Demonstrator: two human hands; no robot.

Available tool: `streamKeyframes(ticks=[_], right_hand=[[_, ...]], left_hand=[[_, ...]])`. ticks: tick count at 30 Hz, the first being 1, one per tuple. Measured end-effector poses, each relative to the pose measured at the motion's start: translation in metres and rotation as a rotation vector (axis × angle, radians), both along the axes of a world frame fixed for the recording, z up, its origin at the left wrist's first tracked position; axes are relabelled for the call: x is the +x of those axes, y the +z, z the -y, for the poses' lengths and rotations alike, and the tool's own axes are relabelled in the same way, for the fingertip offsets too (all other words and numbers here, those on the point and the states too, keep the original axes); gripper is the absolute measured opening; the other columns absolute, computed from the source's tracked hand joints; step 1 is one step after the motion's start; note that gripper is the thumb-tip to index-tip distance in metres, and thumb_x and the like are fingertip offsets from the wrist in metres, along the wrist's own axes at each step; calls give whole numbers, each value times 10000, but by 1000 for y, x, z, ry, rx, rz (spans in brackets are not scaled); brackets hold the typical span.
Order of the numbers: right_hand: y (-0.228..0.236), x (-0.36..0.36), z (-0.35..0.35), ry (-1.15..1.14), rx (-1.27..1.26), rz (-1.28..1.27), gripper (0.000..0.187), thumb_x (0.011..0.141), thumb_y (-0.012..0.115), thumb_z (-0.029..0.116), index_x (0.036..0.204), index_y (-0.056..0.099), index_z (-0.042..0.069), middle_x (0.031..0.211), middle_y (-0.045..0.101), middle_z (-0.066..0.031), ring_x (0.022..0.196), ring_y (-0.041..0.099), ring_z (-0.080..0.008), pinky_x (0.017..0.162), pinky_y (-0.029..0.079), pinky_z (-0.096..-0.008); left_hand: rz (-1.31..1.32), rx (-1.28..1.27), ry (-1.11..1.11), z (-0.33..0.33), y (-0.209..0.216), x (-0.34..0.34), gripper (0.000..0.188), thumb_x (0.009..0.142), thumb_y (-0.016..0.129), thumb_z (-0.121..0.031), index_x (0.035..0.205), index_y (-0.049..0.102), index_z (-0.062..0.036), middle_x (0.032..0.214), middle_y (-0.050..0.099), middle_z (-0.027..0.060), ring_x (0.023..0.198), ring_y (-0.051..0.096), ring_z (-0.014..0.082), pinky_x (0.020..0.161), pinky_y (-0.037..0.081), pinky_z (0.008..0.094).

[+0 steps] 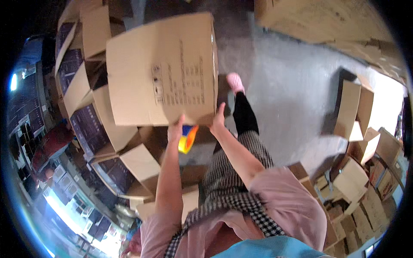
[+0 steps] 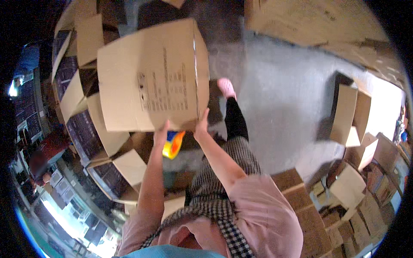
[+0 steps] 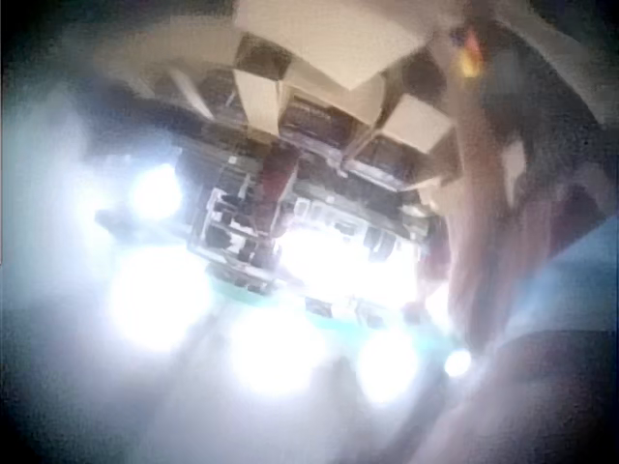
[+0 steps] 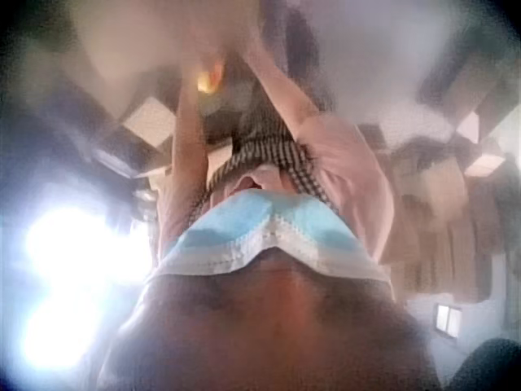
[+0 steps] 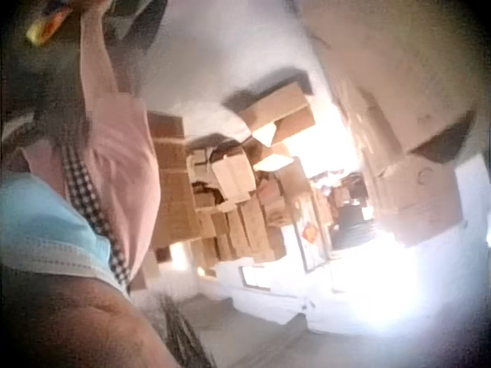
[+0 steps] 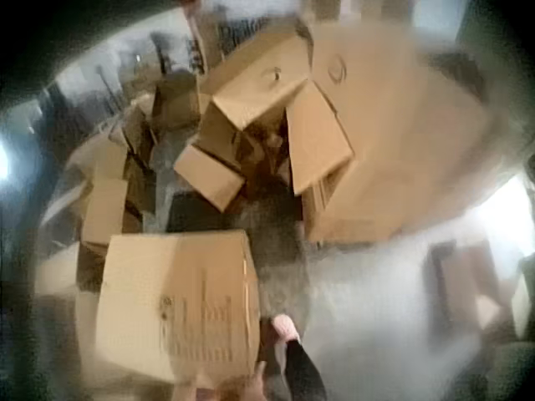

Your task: The person tapes several large cardboard boxes using a handheld tape dispenser, moving between them in a warehouse setting, then moves to a workstation to place small boxed items into open shipping boxes.

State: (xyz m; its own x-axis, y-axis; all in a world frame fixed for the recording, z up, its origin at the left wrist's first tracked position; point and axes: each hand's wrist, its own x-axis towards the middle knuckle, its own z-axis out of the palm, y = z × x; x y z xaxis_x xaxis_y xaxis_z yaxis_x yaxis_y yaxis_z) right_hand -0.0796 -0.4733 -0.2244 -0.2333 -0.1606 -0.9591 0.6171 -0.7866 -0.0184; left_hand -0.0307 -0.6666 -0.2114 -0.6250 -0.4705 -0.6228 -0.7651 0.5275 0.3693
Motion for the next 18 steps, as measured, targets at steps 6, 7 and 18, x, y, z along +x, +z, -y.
streamKeyframes(ticks=[6,7,18], right_hand=[[17,-216,-26,332,754,-793,792,939,516,523,1541,167,144,1597,61,-189,1474,86,-332,1193,130,-377],[47,-260,3,466,887,-902,774,890,584,535,1503,276,178,1563,156,-219,1448,170,-344,1168,201,-394],[313,-396,50,979,1163,-1736,533,683,842,340,1026,599,14,1048,605,-158,1064,528,-324,939,440,-439]], left_hand=[[25,131,-50,-15,-49,54,774,888,421,-683,1416,425,-117,1292,558,237,1230,487,426,996,404,459],[-107,110,-83,10,-52,87,757,905,404,-670,1424,412,-120,1302,550,241,1252,475,414,1018,388,437],[-392,440,294,-77,157,6,385,949,581,-312,1092,634,41,1000,697,153,947,637,195,834,486,350]])
